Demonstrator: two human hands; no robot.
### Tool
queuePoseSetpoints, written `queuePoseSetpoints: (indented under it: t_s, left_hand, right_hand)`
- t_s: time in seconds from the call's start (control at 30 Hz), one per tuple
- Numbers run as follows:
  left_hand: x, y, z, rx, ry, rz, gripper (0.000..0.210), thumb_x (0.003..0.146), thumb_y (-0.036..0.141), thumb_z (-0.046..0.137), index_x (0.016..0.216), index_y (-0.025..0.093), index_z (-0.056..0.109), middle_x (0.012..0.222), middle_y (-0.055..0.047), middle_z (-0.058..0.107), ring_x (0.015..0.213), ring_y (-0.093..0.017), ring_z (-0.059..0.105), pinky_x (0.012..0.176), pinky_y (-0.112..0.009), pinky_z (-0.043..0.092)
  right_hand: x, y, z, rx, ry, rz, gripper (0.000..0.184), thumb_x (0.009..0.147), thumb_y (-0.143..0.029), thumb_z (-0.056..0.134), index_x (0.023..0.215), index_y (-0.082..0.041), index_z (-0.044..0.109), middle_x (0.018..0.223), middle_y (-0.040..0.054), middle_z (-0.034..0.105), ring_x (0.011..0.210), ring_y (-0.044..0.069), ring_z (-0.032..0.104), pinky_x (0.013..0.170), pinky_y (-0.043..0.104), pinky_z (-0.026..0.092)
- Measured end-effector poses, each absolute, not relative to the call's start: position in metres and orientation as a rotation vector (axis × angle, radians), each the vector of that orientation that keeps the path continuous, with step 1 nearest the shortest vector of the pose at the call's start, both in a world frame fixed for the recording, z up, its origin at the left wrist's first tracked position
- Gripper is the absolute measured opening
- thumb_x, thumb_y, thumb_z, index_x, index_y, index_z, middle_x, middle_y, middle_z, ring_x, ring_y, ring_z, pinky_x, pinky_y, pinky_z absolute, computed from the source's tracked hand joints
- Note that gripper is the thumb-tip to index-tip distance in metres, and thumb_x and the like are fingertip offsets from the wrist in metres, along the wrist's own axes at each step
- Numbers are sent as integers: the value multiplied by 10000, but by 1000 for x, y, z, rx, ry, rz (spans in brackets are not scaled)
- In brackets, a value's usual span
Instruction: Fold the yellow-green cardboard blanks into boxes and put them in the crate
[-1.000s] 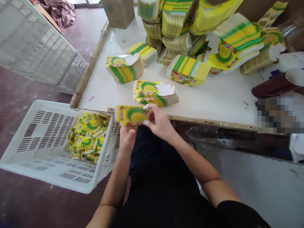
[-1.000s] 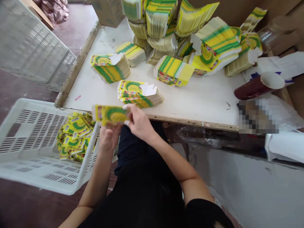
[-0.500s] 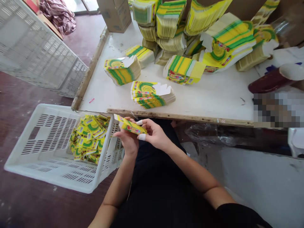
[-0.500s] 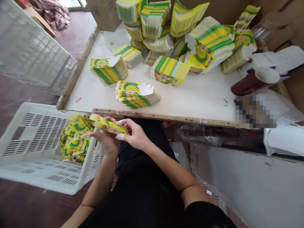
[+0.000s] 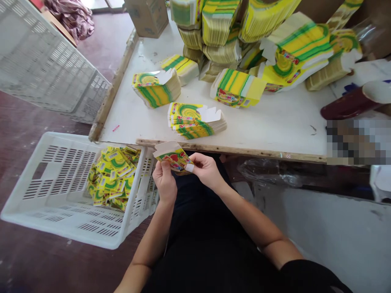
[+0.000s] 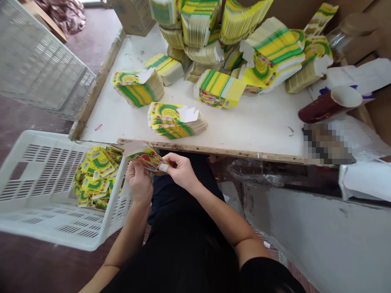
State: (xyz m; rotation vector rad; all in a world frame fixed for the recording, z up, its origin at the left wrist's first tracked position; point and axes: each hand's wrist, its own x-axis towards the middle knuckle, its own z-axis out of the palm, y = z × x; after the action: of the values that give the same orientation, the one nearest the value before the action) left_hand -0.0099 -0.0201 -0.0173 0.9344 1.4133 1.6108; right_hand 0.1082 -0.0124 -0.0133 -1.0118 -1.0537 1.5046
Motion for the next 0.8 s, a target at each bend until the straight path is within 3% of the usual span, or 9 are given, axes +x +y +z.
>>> queuePoseSetpoints:
  t_s: [0.1,0.17,0.23,0.33,0.43,0.53,0.63,0.7,0.8]
  left_hand:
    - [-23,-16,-9,920,1304,1529,445,773,646,662,897,219,664,890,-23,717,874,-174,672,831,-285,521]
    - [-38,-13,2,1000,1262,1485,576,793,735,553,1040,225,655,1049,-75,721,997,-214,673,902,-334,519]
    - [-55,-13,13,1216,1251,1357,723,783,804,465,1188,223,612,1191,-124,684,1130,-265,639,965,-392,500]
    - [-67,-16,21,1624,1198,830,861,641,752,693,1306,226,546,1307,-154,631,1234,-338,585,1035,-470,458]
    - [-58,-20,14,1747,1131,426,784,600,545,835,1264,238,552,1260,-128,661,1143,-339,644,965,-465,511]
    - [-43,-25,4,1697,1275,507,570,706,442,767,1177,217,539,1057,-73,716,942,-269,703,807,-382,563]
    - [-32,-32,-1,1729,1432,702,570,679,420,782,1130,208,506,927,-18,704,806,-211,696,712,-315,559]
    - [-27,-36,-2,1821,1425,805,585,676,397,787,1143,213,486,916,-4,700,778,-191,694,687,-289,557]
    - [-22,-40,-5,2012,1356,931,627,722,350,759,1245,231,434,1040,-34,700,867,-197,711,733,-291,573]
  right_hand:
    - [123,-13,-16,-1059,-1240,1366,207,828,-409,687,779,-207,695,747,-1,693,691,160,629,670,296,537]
    - [135,-15,-15,-1117,-1525,1157,108,872,-279,647,840,-215,728,801,23,720,728,170,631,695,306,524]
    - [145,-19,-12,-1152,-1877,898,137,885,-175,622,872,-220,751,816,51,727,748,185,615,715,328,509]
    - [148,-26,-2,-1077,-2241,605,195,919,-143,579,904,-214,760,791,72,713,775,208,595,748,368,507]
    - [143,-31,10,-985,-2282,541,246,951,-144,526,939,-253,746,862,49,714,925,214,612,968,442,475]
    - [140,-32,14,-1103,-2008,614,268,920,-199,577,1156,-277,677,1195,72,670,1230,257,540,1161,528,312]
    - [135,-32,8,-1205,-1499,864,626,845,-388,674,1416,-231,471,1483,128,475,1414,311,385,1185,531,292]
    - [130,-32,2,-1133,-1186,1202,693,848,-494,638,1447,-217,429,1489,128,482,1399,305,424,1169,505,339]
    - [121,-32,-3,-909,-881,1718,610,842,-554,613,1346,-215,559,1400,101,591,1320,293,532,1140,474,398]
